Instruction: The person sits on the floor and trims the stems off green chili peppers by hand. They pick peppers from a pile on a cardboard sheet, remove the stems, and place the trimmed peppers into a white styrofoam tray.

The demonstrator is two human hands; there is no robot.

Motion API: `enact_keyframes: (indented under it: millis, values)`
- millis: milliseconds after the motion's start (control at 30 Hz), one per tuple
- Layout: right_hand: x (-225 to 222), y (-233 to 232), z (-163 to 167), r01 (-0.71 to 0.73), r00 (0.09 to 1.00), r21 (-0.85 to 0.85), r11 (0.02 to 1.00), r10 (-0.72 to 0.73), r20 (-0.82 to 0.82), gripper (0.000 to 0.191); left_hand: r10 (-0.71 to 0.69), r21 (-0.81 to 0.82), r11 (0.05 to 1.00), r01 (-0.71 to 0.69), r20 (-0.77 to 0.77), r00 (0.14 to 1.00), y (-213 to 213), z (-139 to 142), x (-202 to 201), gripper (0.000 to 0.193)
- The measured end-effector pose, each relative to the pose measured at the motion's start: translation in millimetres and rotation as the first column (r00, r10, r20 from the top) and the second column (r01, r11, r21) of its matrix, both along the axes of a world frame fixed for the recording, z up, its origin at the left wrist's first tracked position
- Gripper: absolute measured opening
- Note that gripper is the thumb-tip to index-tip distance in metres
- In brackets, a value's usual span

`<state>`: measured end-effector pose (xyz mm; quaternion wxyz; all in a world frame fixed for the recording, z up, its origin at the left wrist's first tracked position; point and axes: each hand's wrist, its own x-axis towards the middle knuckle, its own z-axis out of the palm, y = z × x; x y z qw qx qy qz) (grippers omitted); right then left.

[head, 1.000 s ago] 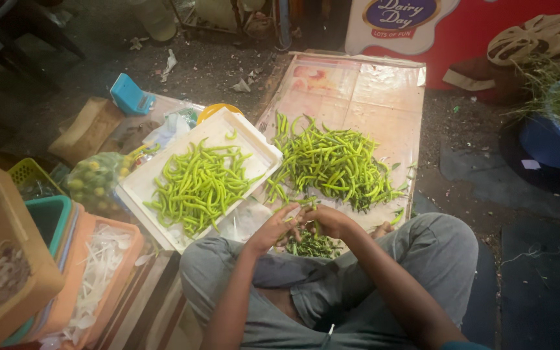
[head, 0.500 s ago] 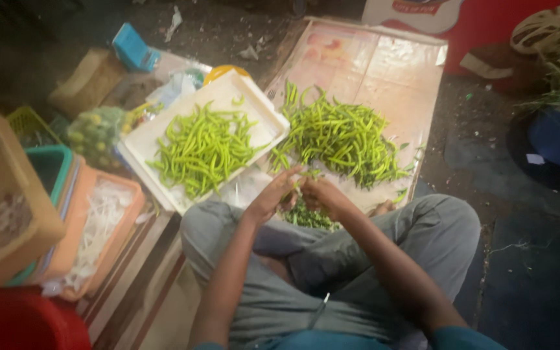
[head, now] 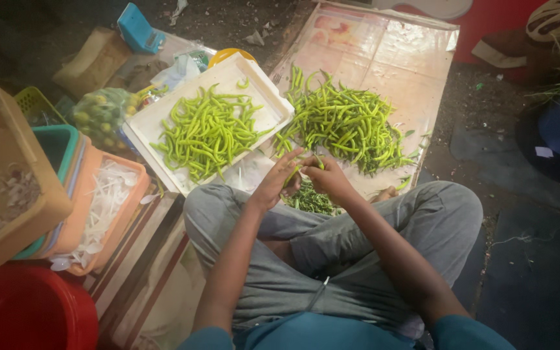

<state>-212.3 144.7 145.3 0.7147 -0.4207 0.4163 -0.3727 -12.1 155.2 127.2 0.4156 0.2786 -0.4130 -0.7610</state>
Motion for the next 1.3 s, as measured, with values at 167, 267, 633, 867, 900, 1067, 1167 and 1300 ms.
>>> enact_keyframes:
  millis: [167, 267, 633, 867, 900, 1067, 1167, 1300]
  values:
    - [0.7, -5.4, -13.9, 0.114, 0.970, -0.096, 0.989, -0.132, -0.203, 0.016, 0.192, -0.204, 0.967, -0.150, 0.207, 0.959, -6.8, -20.4, -16.2, 0.058]
    - [-3.0, -12.0, -18.8, 0.111, 0.936, -0.088, 0.990, -0.133, -0.325, 0.018, 0.250, -0.316, 0.937, -0.151, 0.302, 0.920, -3.2, -16.1, -21.4, 0.059]
    - [-12.1, -14.2, -26.3, -0.016, 0.941, -0.074, 0.997, -0.010, -0.339, 0.017, 0.406, -0.592, 0.805, 0.031, 0.589, 0.699, 15.2, 24.0, -19.4, 0.051]
    - [-10.1, -11.8, -21.9, -0.020, 0.949, -0.082, 0.996, -0.007, -0.316, 0.016, 0.210, -0.396, 0.917, -0.038, 0.402, 0.891, 4.4, -1.2, -18.0, 0.050]
    - [-9.6, -11.7, -22.5, -0.010, 0.959, -0.063, 0.998, -0.008, -0.283, 0.016, 0.115, -0.236, 0.971, -0.034, 0.337, 0.935, 3.2, -2.5, -16.7, 0.053]
    - [-7.4, -13.6, -30.5, 0.043, 0.998, 0.104, 0.994, -0.037, -0.059, 0.011, 0.023, -0.030, 0.999, -0.019, 0.144, 0.989, 2.4, 3.4, -9.7, 0.049]
    - [-11.3, -17.0, -38.5, 0.043, 0.999, 0.090, 0.995, -0.039, -0.036, 0.012, -0.016, 0.032, 0.999, 0.014, 0.080, 0.997, 4.0, 9.2, -10.7, 0.051]
    - [-25.0, -25.8, -51.7, 0.099, 0.995, 0.063, 0.993, -0.098, -0.006, 0.013, -0.069, 0.081, 0.994, 0.071, -0.022, 0.997, 5.2, 8.5, -12.5, 0.050]
